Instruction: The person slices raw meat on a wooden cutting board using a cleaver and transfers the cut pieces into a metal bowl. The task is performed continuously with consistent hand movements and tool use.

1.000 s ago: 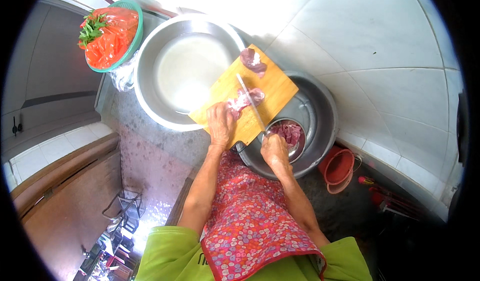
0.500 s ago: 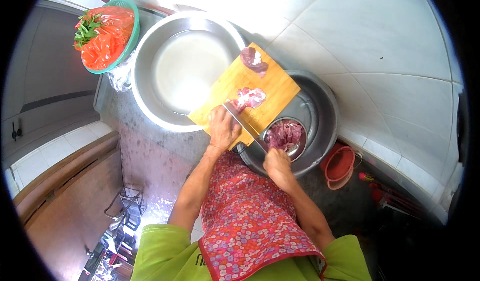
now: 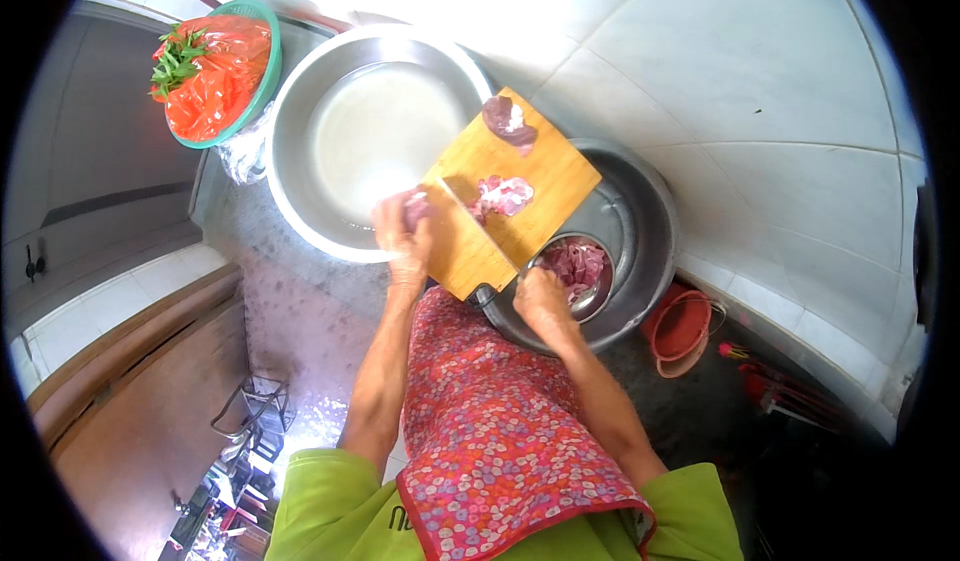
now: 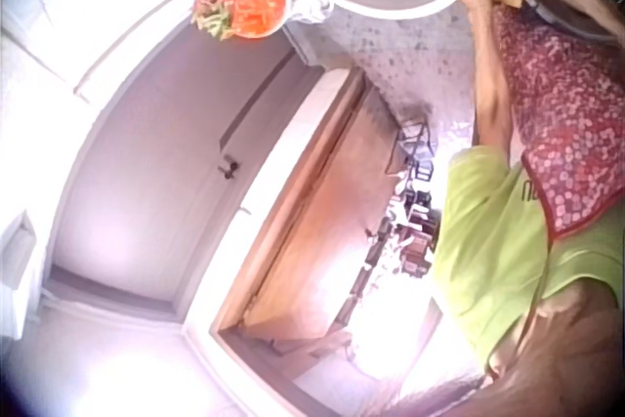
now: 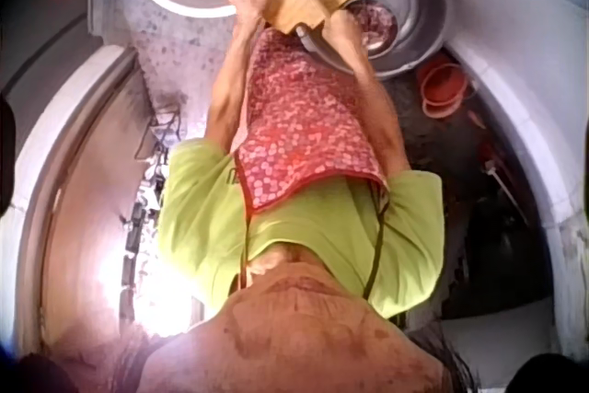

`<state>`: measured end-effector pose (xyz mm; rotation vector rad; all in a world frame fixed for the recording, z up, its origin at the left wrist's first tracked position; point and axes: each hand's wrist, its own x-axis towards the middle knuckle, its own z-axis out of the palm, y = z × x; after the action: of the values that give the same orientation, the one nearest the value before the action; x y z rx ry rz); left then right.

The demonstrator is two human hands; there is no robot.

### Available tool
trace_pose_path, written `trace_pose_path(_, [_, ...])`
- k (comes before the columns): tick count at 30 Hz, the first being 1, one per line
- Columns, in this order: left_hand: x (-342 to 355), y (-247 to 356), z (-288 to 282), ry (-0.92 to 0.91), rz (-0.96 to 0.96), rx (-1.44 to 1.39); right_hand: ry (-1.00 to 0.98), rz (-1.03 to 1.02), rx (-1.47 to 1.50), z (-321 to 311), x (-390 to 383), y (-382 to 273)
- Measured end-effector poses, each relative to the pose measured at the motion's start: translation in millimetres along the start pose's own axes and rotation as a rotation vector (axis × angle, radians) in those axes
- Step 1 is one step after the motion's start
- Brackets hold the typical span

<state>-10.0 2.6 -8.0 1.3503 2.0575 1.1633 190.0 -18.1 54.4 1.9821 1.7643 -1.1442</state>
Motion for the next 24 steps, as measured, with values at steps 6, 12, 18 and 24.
trace_pose_path(6, [-21.8,9.9,11.3,-0.312,0.249,0.161,0.083,-0.084,0.080,-16.3,-3.6,7.5])
trace_pose_path(12, [-29.0,-2.1,20.6,-0.154,0.299,0.153,0.088,-0.168,-0.070,-19.5,-31.2,0.8])
trace_pose_path(18, [-35.9,-20.9,27.6,-0.199,0.371,0.366,0.052,-0.135,-0.129,-15.2,-52.9,1.6])
trace_pose_path(24, [-32.1,-21.5,28.8,-0.183,0.384,0.335,-0.028,-0.047,-0.055,-9.1,-48.8,-0.6])
